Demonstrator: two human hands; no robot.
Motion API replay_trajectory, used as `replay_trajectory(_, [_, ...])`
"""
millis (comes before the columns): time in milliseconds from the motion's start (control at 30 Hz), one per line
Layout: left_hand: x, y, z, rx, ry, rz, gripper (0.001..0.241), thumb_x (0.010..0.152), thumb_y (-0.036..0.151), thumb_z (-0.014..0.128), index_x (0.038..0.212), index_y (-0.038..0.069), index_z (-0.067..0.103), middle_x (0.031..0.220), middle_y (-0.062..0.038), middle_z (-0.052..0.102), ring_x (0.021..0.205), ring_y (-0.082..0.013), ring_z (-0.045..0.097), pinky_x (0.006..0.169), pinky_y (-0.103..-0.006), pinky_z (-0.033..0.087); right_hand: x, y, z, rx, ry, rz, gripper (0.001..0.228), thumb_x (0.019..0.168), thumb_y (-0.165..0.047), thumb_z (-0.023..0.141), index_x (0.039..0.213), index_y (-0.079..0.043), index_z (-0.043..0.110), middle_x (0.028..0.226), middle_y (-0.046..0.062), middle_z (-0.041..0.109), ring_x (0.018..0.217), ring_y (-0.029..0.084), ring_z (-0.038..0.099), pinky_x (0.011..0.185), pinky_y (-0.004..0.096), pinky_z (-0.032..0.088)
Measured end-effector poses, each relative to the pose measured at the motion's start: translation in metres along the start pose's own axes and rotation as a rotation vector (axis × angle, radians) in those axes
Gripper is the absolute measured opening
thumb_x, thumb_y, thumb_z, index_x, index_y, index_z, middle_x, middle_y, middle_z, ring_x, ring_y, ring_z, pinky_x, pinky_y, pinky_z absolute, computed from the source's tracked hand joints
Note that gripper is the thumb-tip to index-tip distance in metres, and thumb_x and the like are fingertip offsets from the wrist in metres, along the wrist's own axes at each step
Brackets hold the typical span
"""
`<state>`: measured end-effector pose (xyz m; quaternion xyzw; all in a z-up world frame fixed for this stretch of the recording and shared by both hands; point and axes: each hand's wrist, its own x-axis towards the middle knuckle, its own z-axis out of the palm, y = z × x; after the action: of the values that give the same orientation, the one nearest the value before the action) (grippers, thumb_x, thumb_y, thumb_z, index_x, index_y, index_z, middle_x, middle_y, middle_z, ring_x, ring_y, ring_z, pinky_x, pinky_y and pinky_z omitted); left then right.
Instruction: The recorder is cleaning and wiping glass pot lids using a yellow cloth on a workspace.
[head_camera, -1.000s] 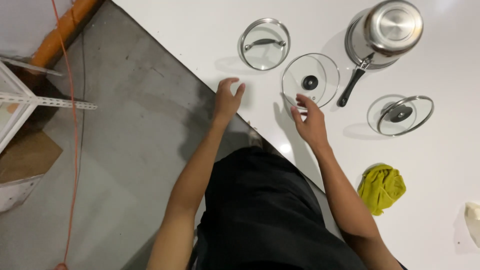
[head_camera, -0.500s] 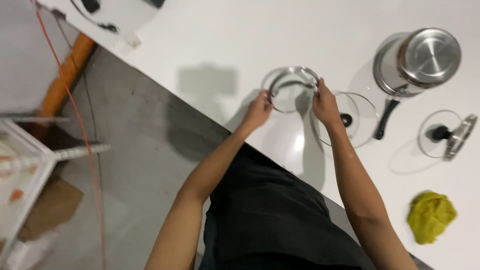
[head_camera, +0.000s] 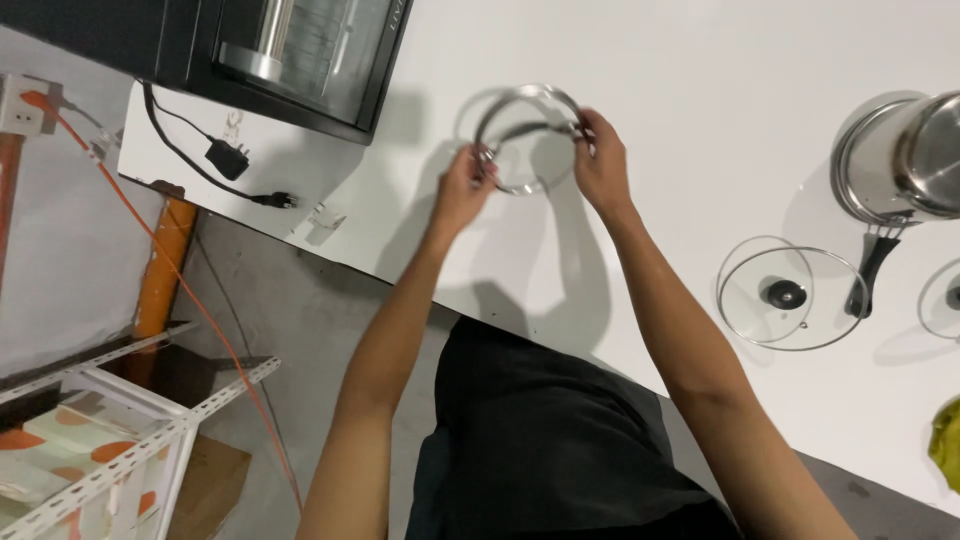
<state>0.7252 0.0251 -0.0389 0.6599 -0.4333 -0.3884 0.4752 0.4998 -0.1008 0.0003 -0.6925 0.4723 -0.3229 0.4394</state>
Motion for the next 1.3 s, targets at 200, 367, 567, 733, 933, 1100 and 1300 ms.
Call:
replay_trajectory(200, [0.039,0.010,-0.049,-0.025,0.056,-0.031,0.039,0.092,-0.003,0.069,0.128,0.002,0.054,0.100,-0.008,0.073,0.089,-0.0142,0.073,0.075,-0.0287,0.064,0.056,-0.010,0.049,0.157,-0.085,0.043,0.045,0.097,0.007,0.047,0.142,0.002,0.053,0.126,0.016,0.069,0.111,0.026,0.069,0.100,0.037,0.056])
replay_trajectory(367, [0.039,-0.010,-0.044,-0.083,0.057,-0.048,0.041,0.093,-0.003,0.067,0.131,0.001,0.052,0.102,-0.009,0.072,0.089,-0.0153,0.073,0.076,-0.0297,0.063,0.050,-0.006,0.047,0.147,-0.159,0.155,0.049,0.098,0.007,0.046,0.147,-0.001,0.050,0.135,0.016,0.066,0.122,0.025,0.067,0.107,0.037,0.052])
replay_trajectory(567, [0.018,0.011,-0.035,0.137,0.362,-0.055,0.069,0.090,0.010,0.079,0.143,-0.001,0.036,0.128,-0.018,0.052,0.114,-0.0231,0.056,0.087,-0.0342,0.059,-0.004,-0.018,-0.016,0.228,-0.123,0.129,0.059,0.097,0.005,0.051,0.154,-0.004,0.040,0.155,0.017,0.048,0.141,0.029,0.051,0.111,0.040,0.049])
replay_trajectory(733, [-0.050,0.057,0.049,0.400,0.466,0.114,0.039,0.103,0.011,0.070,0.135,0.002,0.050,0.132,-0.015,0.055,0.120,-0.0250,0.057,0.101,-0.0396,0.051,-0.156,0.006,-0.146,-0.010,0.161,0.039,0.049,0.101,0.007,0.053,0.149,-0.004,0.050,0.149,0.015,0.056,0.138,0.028,0.057,0.105,0.040,0.056])
replay_trajectory(933, [-0.091,0.051,0.231,0.152,-0.309,0.050,0.031,0.101,0.014,0.066,0.129,0.004,0.061,0.121,-0.012,0.066,0.106,-0.0216,0.068,0.085,-0.0340,0.059,-0.289,0.102,-0.270,-0.528,0.701,0.165,0.044,0.108,0.005,0.058,0.150,0.003,0.046,0.148,0.022,0.053,0.132,0.033,0.058,0.103,0.040,0.053])
replay_trajectory(1100, [-0.088,0.035,0.344,0.101,-0.540,0.027,0.045,0.098,0.015,0.065,0.139,0.001,0.053,0.128,-0.014,0.064,0.104,-0.0214,0.067,0.086,-0.0341,0.058,-0.293,0.134,-0.306,0.106,0.690,0.562,0.045,0.109,-0.012,0.052,0.150,-0.001,0.038,0.137,0.015,0.058,0.104,0.021,0.063,0.081,0.030,0.056])
replay_trajectory(1300, [-0.067,0.036,0.360,-0.026,-0.530,-0.020,0.033,0.098,0.005,0.065,0.130,0.001,0.061,0.113,-0.011,0.072,0.101,-0.0171,0.070,0.089,-0.0327,0.060,-0.253,0.123,-0.304,0.398,0.488,0.531,0.031,0.112,-0.009,0.042,0.139,0.003,0.052,0.119,0.014,0.068,0.102,0.020,0.069,0.078,0.037,0.064])
